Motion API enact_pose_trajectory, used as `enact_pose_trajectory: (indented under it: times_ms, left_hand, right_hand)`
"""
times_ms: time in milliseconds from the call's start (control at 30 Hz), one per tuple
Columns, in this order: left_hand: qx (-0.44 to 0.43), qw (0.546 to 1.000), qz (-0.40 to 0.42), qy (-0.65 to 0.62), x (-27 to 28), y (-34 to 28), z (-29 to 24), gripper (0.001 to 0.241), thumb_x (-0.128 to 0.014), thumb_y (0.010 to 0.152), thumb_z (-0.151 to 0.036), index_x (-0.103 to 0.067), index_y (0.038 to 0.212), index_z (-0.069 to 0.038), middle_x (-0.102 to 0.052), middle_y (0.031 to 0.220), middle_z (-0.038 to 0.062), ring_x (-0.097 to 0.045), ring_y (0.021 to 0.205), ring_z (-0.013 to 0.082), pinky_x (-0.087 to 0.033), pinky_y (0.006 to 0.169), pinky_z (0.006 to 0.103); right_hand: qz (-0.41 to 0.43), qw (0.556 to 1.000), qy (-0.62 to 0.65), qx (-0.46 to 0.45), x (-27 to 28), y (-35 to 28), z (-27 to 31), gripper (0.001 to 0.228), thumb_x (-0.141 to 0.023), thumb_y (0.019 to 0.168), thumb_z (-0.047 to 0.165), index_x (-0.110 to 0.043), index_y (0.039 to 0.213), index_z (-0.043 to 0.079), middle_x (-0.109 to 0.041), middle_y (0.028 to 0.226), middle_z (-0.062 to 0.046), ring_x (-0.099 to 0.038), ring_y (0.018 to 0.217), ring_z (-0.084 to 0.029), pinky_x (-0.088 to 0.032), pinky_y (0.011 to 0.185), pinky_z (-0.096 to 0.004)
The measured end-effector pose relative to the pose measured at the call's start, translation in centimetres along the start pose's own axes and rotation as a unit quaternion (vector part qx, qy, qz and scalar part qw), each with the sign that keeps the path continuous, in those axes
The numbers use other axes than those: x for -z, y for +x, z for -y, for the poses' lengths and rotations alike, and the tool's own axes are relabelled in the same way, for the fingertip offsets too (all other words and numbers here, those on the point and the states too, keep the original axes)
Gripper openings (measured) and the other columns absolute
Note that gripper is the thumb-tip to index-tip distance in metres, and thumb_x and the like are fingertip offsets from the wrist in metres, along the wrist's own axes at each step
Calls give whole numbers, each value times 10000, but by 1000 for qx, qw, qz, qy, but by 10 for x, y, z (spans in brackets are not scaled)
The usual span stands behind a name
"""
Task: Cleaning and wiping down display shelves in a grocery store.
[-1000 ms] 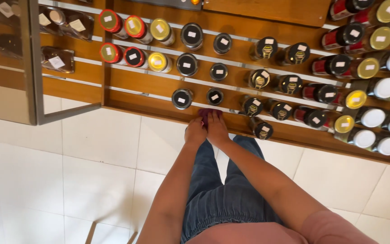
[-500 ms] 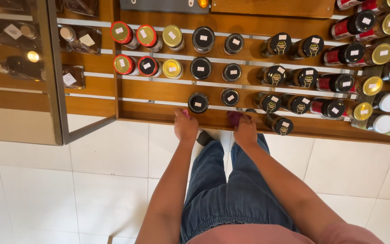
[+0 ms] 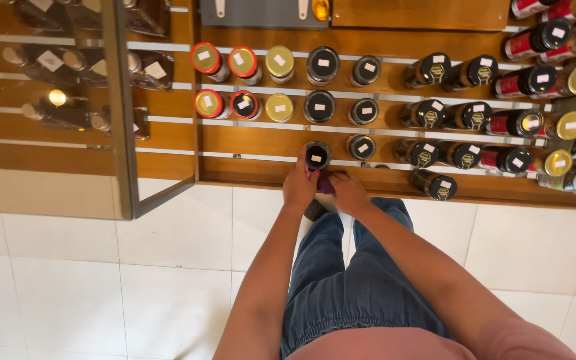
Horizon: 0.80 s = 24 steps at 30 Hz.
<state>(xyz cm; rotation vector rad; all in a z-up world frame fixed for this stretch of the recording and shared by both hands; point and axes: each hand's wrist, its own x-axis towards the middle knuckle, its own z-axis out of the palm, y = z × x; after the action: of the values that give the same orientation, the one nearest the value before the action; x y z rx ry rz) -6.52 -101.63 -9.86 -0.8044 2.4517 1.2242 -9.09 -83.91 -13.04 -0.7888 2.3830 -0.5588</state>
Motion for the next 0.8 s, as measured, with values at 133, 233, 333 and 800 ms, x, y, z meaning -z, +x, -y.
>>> enact_pose_trajectory:
  times_ms: [133,233,333,800]
  left_hand:
    - [17,998,31,-48,23,-7,2,944,-734,868,-164,-190,1630,-286,-685,1183,189,-667,1059,399,-534,903,485]
    - [25,995,4,-95,38,-9,16,1007,-725,869,-151,-84,1642,-221,-680,1207,189,-662,1054,393,-530,903,467]
    - [41,993,0,-107,33,-17,38,949,-706,868,-143,-161,1643,-202,-713,1191,168,-696,1054,334,-542,896,430]
    - [192,840,190,-471,35,-3,-14,887,-509,823,40,-199,1620,-195,-667,920,134,-645,643,232,-547,531,383]
  right_hand:
    - [-7,997,-69,-29,27,-17,-5,441,-698,800,155,-687,1234,80,-688,1287,-119,-618,1229,-316,-436,1095,-432]
    - [62,989,-41,-131,58,-24,13,542,-707,788,135,-676,1329,131,-699,1214,-155,-645,1145,-345,-481,1035,-428]
    - [-70,995,54,-44,95,-35,52,498,-788,719,155,-710,1209,110,-685,1238,-132,-623,1135,-361,-494,992,-459]
    - [-95,991,-17,96,85,41,52,528,-779,646,62,-747,1168,138,-654,1311,-116,-556,1153,-426,-487,1012,-456]
